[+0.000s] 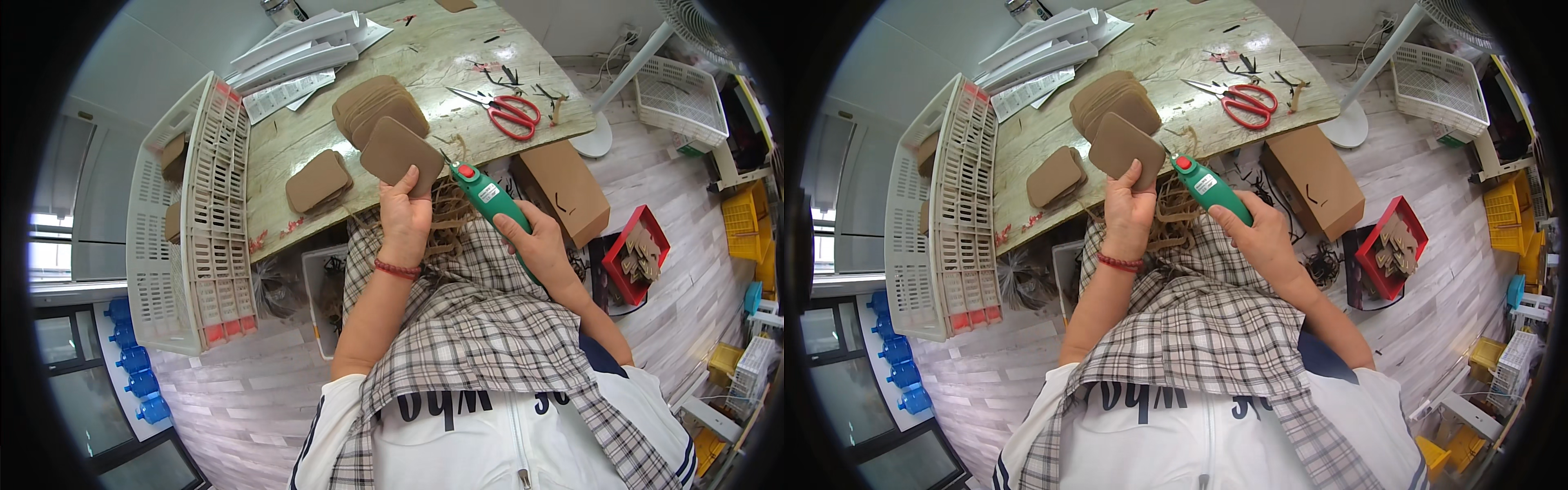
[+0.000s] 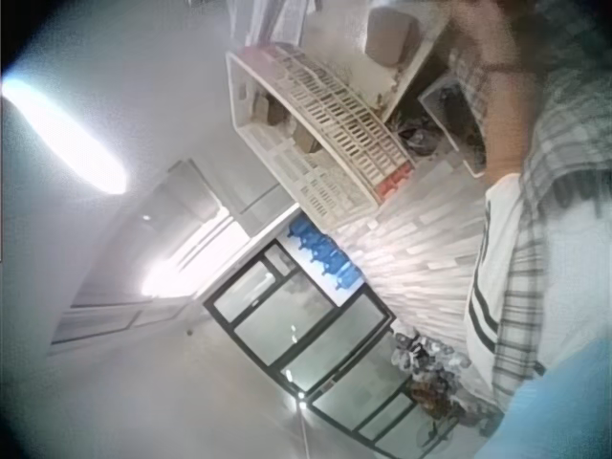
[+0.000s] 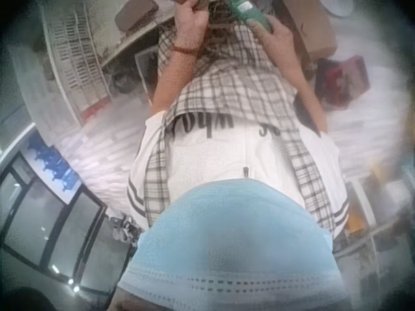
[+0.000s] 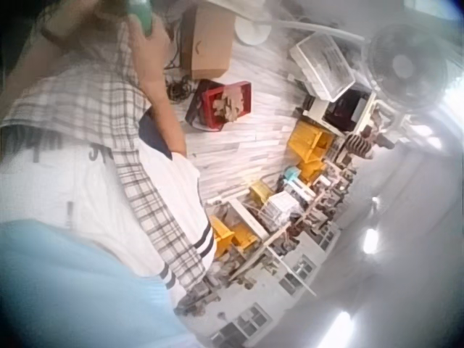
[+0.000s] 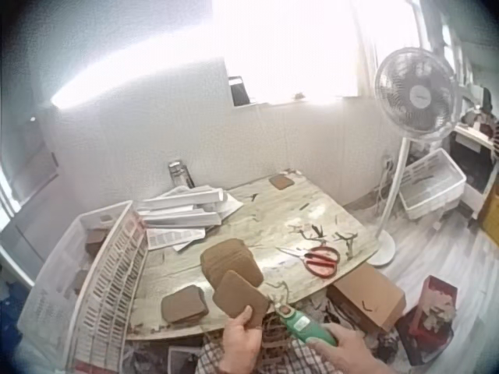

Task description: The person repeatedly smooths the edges of small brown cardboard pieces using a green rotary tool. They pick up each piece from a white basket, run the tool along the edges, and place the finished pieces on the table. The process is repeated for multiple pieces throughout the clip.

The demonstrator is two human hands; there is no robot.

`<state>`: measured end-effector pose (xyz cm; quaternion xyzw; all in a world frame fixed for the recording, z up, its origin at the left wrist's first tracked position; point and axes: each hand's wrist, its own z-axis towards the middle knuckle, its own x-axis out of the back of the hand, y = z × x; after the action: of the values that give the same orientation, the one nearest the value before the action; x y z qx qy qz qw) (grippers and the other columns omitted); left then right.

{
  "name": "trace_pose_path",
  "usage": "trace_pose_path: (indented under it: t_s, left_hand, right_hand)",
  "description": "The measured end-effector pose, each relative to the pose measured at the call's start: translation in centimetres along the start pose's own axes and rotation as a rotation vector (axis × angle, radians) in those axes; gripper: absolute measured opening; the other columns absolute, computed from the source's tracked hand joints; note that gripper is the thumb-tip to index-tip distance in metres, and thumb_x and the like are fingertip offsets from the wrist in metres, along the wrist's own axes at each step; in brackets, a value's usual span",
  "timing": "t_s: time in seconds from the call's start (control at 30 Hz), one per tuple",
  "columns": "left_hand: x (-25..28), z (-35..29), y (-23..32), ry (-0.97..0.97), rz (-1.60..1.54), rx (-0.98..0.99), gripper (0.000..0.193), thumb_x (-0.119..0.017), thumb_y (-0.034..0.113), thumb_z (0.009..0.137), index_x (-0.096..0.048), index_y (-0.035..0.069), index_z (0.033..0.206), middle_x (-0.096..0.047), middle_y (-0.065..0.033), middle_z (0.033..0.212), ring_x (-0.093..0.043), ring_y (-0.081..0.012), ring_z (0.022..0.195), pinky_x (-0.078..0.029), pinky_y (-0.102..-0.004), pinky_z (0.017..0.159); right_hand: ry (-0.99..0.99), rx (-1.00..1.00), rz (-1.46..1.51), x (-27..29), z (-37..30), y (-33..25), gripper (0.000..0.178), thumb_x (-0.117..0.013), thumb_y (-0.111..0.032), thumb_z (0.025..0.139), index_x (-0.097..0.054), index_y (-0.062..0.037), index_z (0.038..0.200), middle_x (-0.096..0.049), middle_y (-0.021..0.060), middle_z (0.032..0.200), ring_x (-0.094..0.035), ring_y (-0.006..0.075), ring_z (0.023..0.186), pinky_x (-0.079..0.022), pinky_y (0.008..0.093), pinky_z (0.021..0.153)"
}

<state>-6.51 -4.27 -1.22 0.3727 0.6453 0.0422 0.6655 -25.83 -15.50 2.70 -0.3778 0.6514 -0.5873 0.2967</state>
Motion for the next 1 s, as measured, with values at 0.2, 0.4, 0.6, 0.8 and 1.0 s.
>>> trace_pose_path:
  t_s: [0.2, 0.4, 0.6, 0.8, 1.0]
  left_hand:
    - [0.0, -0.5, -0.4, -0.009, 0.015, 0.074, 0.042, -0.055, -0.013, 0.086, -0.051, 0.004, 0.124, -0.056, -0.0118, 0.125, -0.055, -0.0287, 0.117, -0.046, -0.0439, 0.104]
    - [0.3, -0.9, -0.8, 0.006, 0.102, 0.072, 0.042, -0.055, -0.013, 0.086, -0.051, 0.005, 0.124, -0.057, -0.0115, 0.124, -0.057, -0.0280, 0.115, -0.048, -0.0428, 0.102]
    - [0.5, -0.9, -0.9, -0.002, 0.077, 0.067, 0.043, -0.055, -0.014, 0.085, -0.051, 0.005, 0.124, -0.058, -0.0111, 0.124, -0.057, -0.0273, 0.115, -0.048, -0.0420, 0.102]
    - [0.2, -1.0, -0.4, -0.022, 0.085, 0.069, 0.044, -0.055, -0.014, 0.085, -0.051, 0.005, 0.124, -0.058, -0.0112, 0.124, -0.057, -0.0275, 0.114, -0.048, -0.0416, 0.102]
    - [0.1, -1.6, -1.2, 0.004, 0.102, 0.099, 0.043, -0.054, -0.014, 0.085, -0.051, 0.005, 0.124, -0.058, -0.0113, 0.123, -0.058, -0.0278, 0.113, -0.047, -0.0422, 0.103]
  right_hand:
    - [0.002, 0.007, 0.008, -0.2, 0.1, -0.7, 0.036, -0.068, -0.030, 0.089, -0.064, 0.0008, 0.107, -0.059, 0.0013, 0.069, -0.053, 0.0066, 0.058, -0.044, 0.0243, 0.053]
    - [0.006, 0.024, -0.016, -0.1, 0.2, -0.9, 0.036, -0.068, -0.030, 0.089, -0.064, 0.0011, 0.107, -0.060, 0.0019, 0.071, -0.054, 0.0071, 0.059, -0.044, 0.0247, 0.054]
    - [0.010, 0.041, -0.064, -0.1, 0.2, -1.0, 0.034, -0.067, -0.028, 0.091, -0.062, 0.0014, 0.106, -0.057, 0.0009, 0.072, -0.051, 0.0056, 0.059, -0.044, 0.0223, 0.054]
    - [0.028, 0.081, -0.113, 0.0, 0.1, 0.0, 0.036, -0.069, -0.029, 0.088, -0.064, 0.0007, 0.108, -0.060, 0.0034, 0.069, -0.054, 0.0081, 0.060, -0.045, 0.0260, 0.055]
    - [0.044, 0.074, -0.103, 0.0, 0.4, 0.0, 0.037, -0.069, -0.030, 0.088, -0.064, 0.0007, 0.108, -0.060, 0.0045, 0.068, -0.055, 0.0093, 0.059, -0.045, 0.0276, 0.055]
